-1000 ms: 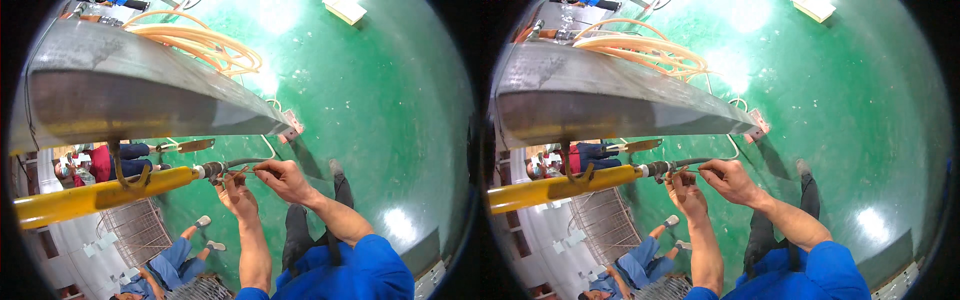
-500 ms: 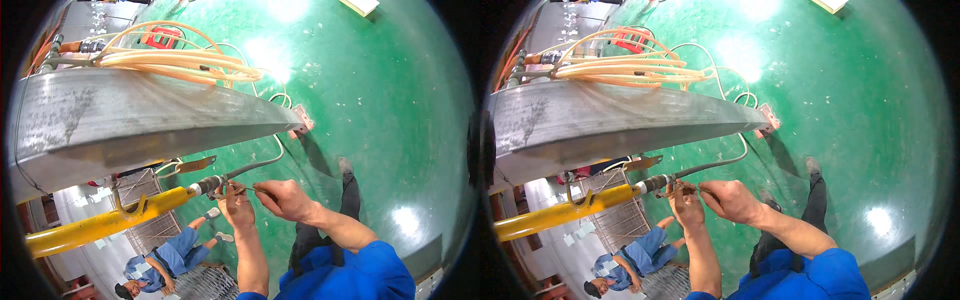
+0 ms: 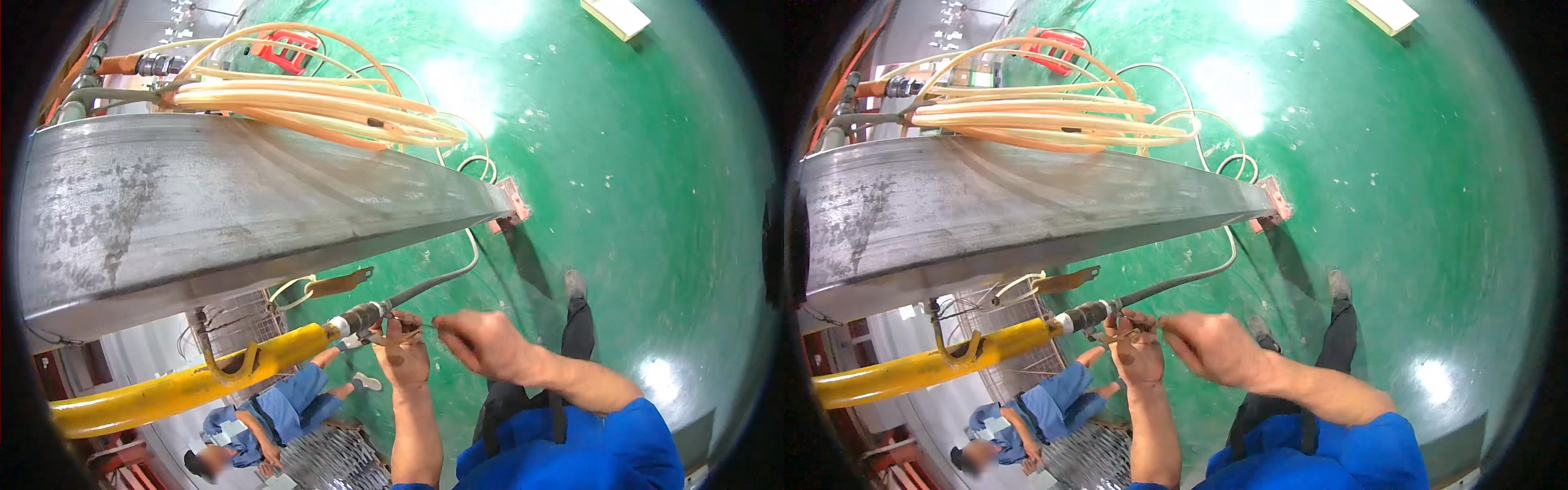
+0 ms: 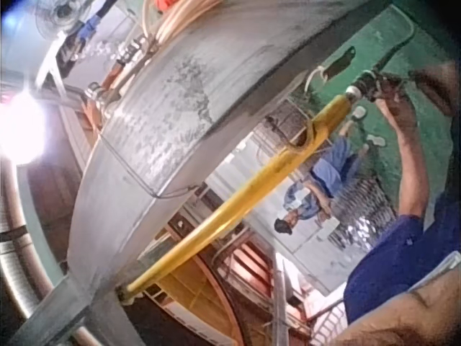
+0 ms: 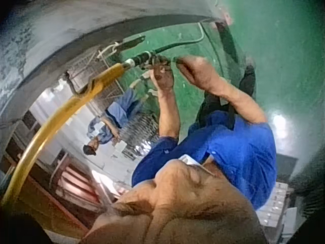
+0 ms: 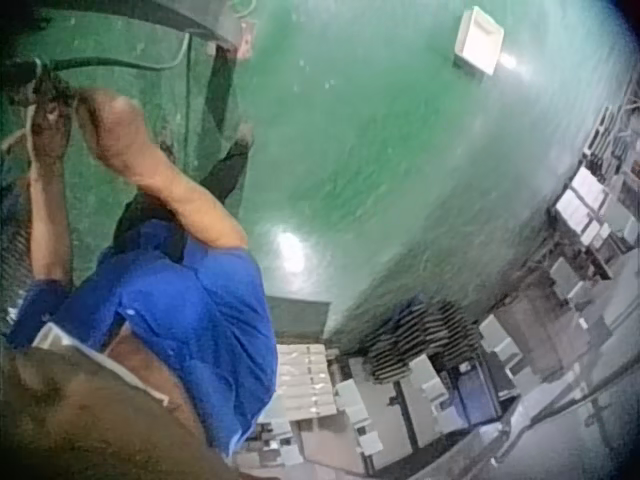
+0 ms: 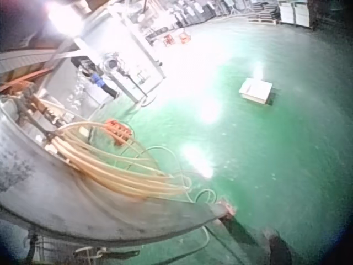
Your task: Connecting a regulator and hose to a gas cylinder in an industrial environment.
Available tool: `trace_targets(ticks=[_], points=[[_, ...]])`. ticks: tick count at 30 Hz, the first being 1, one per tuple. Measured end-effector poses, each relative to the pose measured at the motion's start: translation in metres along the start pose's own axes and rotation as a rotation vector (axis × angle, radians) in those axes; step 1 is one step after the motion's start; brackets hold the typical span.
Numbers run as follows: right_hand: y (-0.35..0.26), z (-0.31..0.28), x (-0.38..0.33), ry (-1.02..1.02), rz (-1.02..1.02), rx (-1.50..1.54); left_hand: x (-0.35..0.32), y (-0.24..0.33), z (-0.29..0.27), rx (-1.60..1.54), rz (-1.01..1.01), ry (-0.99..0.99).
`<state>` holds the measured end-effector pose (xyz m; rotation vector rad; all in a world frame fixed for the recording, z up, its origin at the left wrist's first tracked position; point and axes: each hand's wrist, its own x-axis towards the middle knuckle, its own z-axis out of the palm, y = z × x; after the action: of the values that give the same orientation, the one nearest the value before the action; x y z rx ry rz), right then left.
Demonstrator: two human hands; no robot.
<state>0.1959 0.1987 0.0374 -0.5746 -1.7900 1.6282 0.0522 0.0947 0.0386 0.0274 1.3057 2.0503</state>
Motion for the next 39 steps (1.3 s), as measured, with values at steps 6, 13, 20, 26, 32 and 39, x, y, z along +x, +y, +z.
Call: trace_targets(ticks=[6, 13, 20, 26, 32, 39], points=[[0.004, -0.004, 0.014, -0.087, -0.03, -0.092, 0.007, -0.002, -0.008, 0.026, -0.027, 0.006], [0.001, -0.023, 0.029, -0.214, 0.609, 0.423, 0.0, -0.007, 0.002, 0.061, 0.002, 0.037], [0.007, -0.015, 0.021, -0.111, -0.126, -0.087, -0.011, -0.007, 0.007, -0.038, -0.086, 0.052], [0.001, -0.021, 0.022, -0.278, 0.561, 0.521, -0.014, -0.011, 0.014, 0.016, -0.051, 0.099], [0.018, -0.01, 0.016, -0.074, -0.002, 0.122, -0.011, -0.016, 0.016, -0.061, -0.059, 0.058], [0.011, -0.035, 0.033, -0.43, 0.741, 0.78, -0.007, -0.019, 0.006, -0.08, -0.082, -0.008]])
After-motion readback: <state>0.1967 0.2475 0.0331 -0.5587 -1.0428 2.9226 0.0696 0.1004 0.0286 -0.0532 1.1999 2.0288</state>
